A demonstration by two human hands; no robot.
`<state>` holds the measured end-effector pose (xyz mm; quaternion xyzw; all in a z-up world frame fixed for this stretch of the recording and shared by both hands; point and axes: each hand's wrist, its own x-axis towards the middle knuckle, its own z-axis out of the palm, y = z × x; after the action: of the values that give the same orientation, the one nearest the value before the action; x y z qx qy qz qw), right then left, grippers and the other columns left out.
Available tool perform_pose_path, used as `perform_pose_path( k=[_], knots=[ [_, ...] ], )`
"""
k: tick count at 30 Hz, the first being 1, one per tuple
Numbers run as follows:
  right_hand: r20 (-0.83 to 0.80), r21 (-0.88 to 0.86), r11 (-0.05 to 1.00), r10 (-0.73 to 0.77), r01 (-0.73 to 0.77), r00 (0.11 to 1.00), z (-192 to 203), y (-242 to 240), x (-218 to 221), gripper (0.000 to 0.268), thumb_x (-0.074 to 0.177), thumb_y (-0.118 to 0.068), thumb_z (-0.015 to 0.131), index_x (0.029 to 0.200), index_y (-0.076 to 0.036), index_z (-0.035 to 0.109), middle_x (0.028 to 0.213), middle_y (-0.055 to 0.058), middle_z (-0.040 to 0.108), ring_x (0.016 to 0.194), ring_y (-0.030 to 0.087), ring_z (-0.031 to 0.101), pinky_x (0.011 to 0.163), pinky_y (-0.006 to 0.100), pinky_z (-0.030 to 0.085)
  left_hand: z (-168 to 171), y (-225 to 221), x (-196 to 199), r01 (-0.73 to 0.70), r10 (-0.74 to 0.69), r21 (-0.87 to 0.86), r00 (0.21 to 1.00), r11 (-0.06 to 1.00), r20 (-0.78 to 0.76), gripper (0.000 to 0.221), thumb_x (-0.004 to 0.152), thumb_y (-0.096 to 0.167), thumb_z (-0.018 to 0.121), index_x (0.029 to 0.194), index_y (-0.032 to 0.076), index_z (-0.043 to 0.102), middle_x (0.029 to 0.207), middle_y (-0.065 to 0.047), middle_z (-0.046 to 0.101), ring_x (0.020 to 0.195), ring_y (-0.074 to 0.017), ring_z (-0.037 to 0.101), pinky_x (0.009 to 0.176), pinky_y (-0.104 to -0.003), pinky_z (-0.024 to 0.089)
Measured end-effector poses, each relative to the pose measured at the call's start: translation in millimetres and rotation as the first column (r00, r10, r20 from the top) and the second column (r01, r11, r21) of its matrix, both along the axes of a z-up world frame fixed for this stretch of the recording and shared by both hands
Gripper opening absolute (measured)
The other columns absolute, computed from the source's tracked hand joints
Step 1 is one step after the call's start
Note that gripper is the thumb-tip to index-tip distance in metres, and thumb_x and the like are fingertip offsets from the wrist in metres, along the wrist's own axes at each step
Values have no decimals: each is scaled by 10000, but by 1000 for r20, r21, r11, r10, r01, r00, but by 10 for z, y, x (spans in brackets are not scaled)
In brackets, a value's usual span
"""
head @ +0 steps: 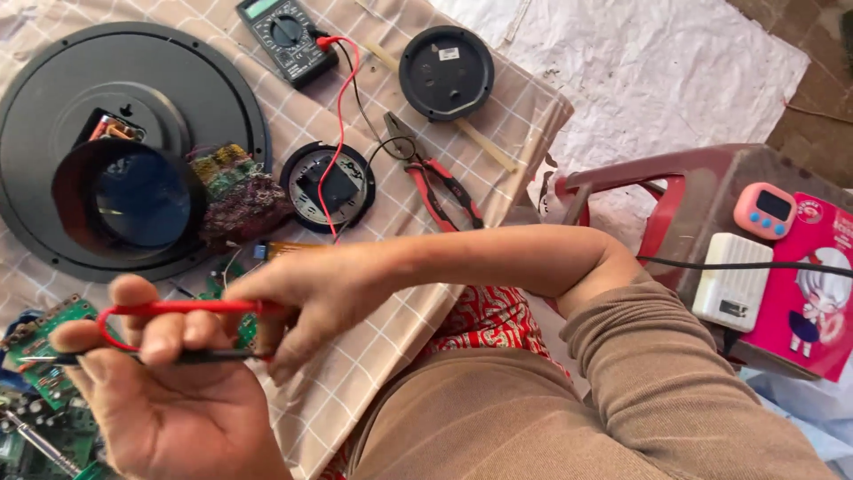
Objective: Testing various electronic components on a circuit board using a digital multimeter on a repair bench.
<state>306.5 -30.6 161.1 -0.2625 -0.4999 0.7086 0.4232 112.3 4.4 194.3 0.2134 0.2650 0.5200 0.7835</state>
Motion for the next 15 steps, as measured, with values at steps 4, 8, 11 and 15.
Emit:
perform_pose_path(
  k=[4, 8, 11, 15],
  knots=[
    [-162, -82, 997, -31, 18, 986, 196, -44, 133, 485, 886, -181, 817, 1271, -92, 537, 774, 25, 628, 699, 57, 539, 607, 228, 404, 50, 58, -3, 16, -16, 19, 1000, 1000, 8, 210, 1209, 213, 619, 1375, 288, 722, 1684, -83, 596, 1013, -34, 574, 1057, -272, 476],
    [455, 119, 992, -89, 39, 886, 585, 78, 364, 180, 960, -358, 609, 993, -183, 640, 751, -50, 675, 711, 75, 633, 652, 262, 516, 132, 78, 111, 8, 16, 126, 982, 992, -186, 206, 1120, 167, 638, 1321, 211, 650, 1624, -197, 598, 965, -109, 640, 968, -304, 568],
    [565, 253, 967, -181, 40, 805, 700, 221, 574, 129, 1015, -261, 586, 930, -174, 629, 721, -50, 630, 649, 84, 608, 591, 272, 504, 87, 87, 119, 38, 3, 144, 961, 989, -275, 333, 984, 175, 736, 1287, 139, 604, 1494, -178, 651, 1003, -202, 719, 919, -342, 635],
    [544, 675, 734, -431, -71, 720, 900, 548, 967, 52, 1051, -31, 639, 1070, -50, 684, 999, 57, 658, 871, 173, 624, 755, 313, 495, -77, 72, 67, 95, -67, 73, 946, 993, -317, 516, 948, 210, 724, 1414, 117, 523, 1162, -86, 690, 1043, -224, 729, 903, -339, 588]
  ],
)
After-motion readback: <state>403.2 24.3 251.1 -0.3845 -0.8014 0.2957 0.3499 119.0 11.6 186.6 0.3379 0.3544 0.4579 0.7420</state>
